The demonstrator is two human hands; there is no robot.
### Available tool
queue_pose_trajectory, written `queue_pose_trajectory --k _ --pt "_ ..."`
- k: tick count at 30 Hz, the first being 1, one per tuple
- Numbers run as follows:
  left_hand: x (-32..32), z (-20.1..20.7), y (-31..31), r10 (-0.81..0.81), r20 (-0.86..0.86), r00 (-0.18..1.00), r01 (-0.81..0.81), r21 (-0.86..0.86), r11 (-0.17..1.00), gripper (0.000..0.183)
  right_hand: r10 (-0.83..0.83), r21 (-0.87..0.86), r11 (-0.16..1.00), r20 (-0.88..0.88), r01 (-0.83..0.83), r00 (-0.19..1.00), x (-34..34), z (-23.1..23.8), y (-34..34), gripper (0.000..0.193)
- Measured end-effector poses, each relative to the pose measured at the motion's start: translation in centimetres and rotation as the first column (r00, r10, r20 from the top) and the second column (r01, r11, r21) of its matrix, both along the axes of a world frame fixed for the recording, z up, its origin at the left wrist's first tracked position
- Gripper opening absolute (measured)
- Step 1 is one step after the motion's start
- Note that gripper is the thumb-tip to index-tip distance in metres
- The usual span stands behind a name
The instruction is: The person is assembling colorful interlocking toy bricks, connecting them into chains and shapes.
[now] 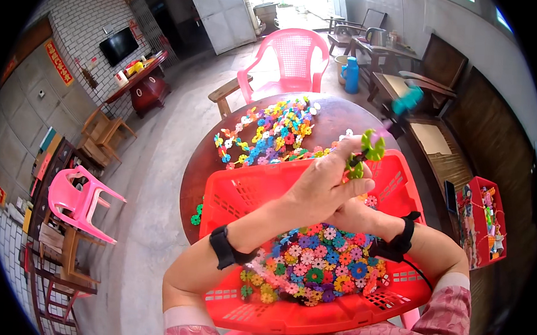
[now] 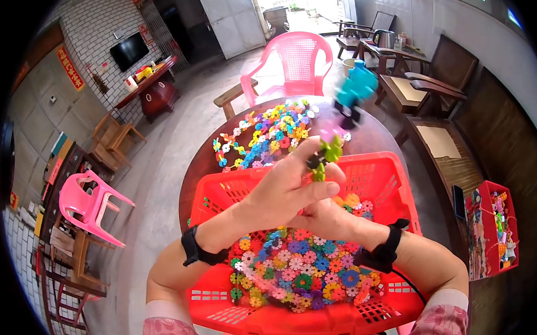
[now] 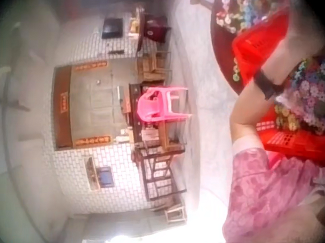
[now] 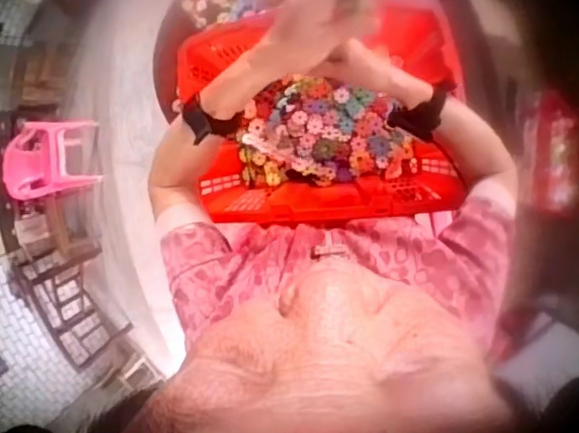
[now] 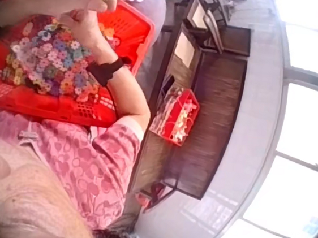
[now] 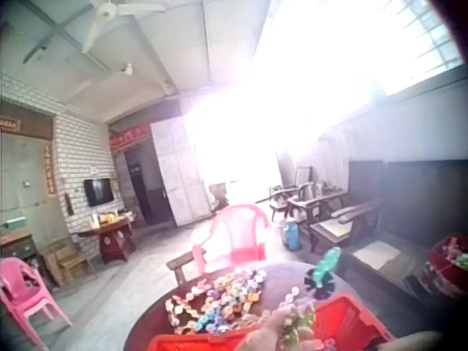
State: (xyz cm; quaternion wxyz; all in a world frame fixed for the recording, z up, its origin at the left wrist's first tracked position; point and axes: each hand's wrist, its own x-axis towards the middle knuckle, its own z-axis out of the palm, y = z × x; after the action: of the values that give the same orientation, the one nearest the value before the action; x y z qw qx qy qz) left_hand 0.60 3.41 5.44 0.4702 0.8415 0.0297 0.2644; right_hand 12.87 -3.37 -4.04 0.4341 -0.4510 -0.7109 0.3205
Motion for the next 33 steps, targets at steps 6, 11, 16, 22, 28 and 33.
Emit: queue_pose_trajectory --k 6,11,16,22,28,33 --pt "-0.8 1.7 -0.1 -0.09 -0.026 0.996 0.071 -0.413 0.908 0.039 0.099 -0.174 0.977 -0.146 -0.124 0.984 1.4 2.4 0.1 0.029" --pt "-2.6 1.3 1.2 -0.002 -0.059 0.998 -0.026 -0.466 0.885 0.027 -0.169 -0.093 0.985 -0.4 0.143 0.901 4.3 5.3 -0.2 0.028" --pt "-1.9 2.8 -0.1 0.094 -0.214 0.972 -0.133 -0.176 0.975 0.021 -0.121 0.098 0.951 -0.752 0.292 0.648 6.6 9.7 -1.9 0.055" --pt "-0.5 2.6 -1.2 0.103 -0.175 0.979 -0.049 0.288 0.956 0.031 -0.362 0.436 0.803 -0.182 0.405 0.914 4.7 13.3 -5.9 0.039" --pt "-0.5 3.9 -3.9 0.033 0.19 0.981 -0.094 0.324 0.941 0.046 -0.393 0.6 0.735 0.001 0.314 0.92 3.5 14.1 -6.2 0.022" --pt "-0.3 4.0 -4.2 -0.04 0.12 0.992 0.01 0.24 0.971 0.015 -0.33 0.516 0.834 0.183 0.195 0.926 2.7 16.3 -8.1 0.038"
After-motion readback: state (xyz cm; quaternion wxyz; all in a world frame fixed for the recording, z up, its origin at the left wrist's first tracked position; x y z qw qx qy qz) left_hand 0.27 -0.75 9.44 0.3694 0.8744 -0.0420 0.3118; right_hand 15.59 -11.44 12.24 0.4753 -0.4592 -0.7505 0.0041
